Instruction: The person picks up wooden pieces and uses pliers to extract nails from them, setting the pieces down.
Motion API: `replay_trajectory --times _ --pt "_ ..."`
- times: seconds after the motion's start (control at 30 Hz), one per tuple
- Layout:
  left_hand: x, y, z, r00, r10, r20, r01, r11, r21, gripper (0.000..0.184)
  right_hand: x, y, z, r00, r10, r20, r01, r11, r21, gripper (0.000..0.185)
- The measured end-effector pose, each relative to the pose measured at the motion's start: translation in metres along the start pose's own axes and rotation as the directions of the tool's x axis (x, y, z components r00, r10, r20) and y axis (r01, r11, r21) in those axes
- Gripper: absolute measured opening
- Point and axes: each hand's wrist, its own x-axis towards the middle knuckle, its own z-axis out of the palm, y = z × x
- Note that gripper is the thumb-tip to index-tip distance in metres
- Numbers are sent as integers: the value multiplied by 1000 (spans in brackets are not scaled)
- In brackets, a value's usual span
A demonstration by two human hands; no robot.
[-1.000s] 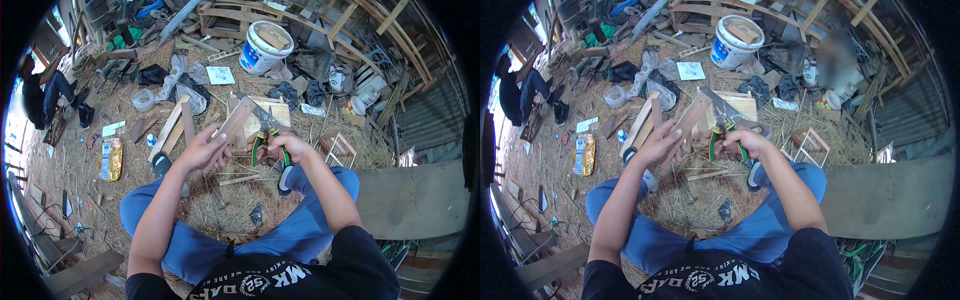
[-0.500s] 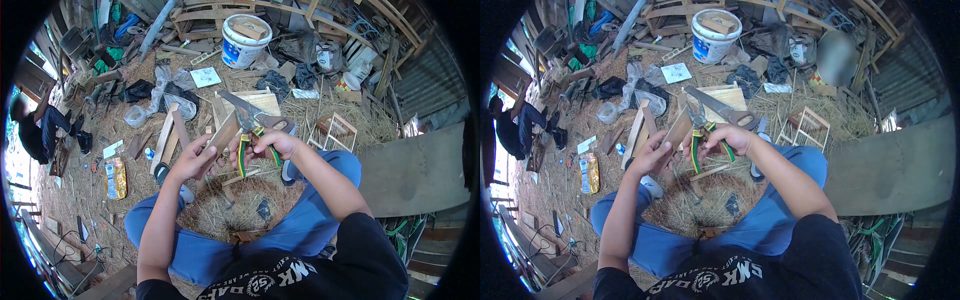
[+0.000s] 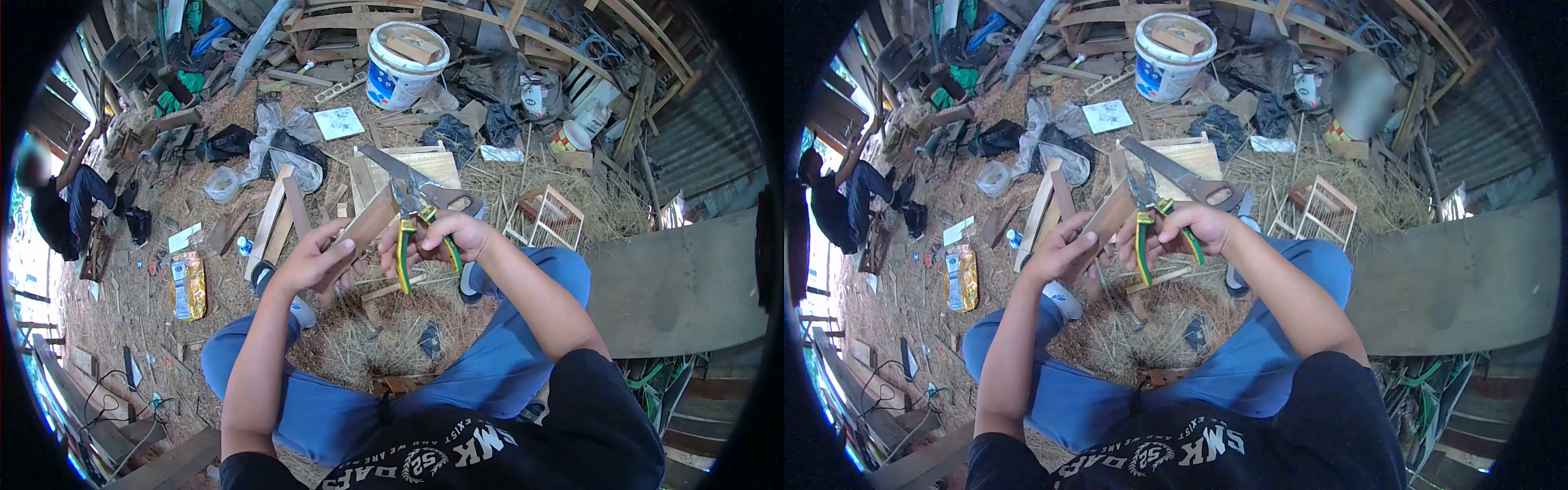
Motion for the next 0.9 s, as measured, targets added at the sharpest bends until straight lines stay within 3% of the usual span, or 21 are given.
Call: replay_trajectory --times 0.17,0.23,0.27,0.4,0.5,0.57,0.67,0.8,0.9 --pt "-14 14 -17 995 -87 43 84 993 77 52 -8 -6 7 992 126 21 -126 991 -35 67" --pt "-19 23 -18 988 -134 79 126 986 107 51 -12 -9 6 964 238 117 -228 970 -89 66" --pt "-24 36 -21 963 -245 116 227 963 149 51 -15 -8 6 951 273 143 -261 960 -99 64" --pt "-33 33 -31 937 -283 207 256 955 147 50 -20 -3 7 874 387 294 -374 922 -102 59" --pt "-41 39 -35 886 -390 250 344 915 209 51 -19 8 11 830 437 348 -417 899 -135 55" --pt "-45 42 -32 886 -374 274 333 925 183 52 -19 13 18 813 467 347 -447 883 -142 54" --pt "-49 51 -31 813 -491 314 404 863 301 53 -19 19 27 758 534 374 -495 845 -203 53" --pt "-53 46 -32 808 -482 339 386 868 314 54 -19 32 28 740 531 412 -473 847 -242 51" --pt "-55 49 -31 818 -473 329 385 873 299 54 -19 36 29 770 537 344 -478 843 -246 44"
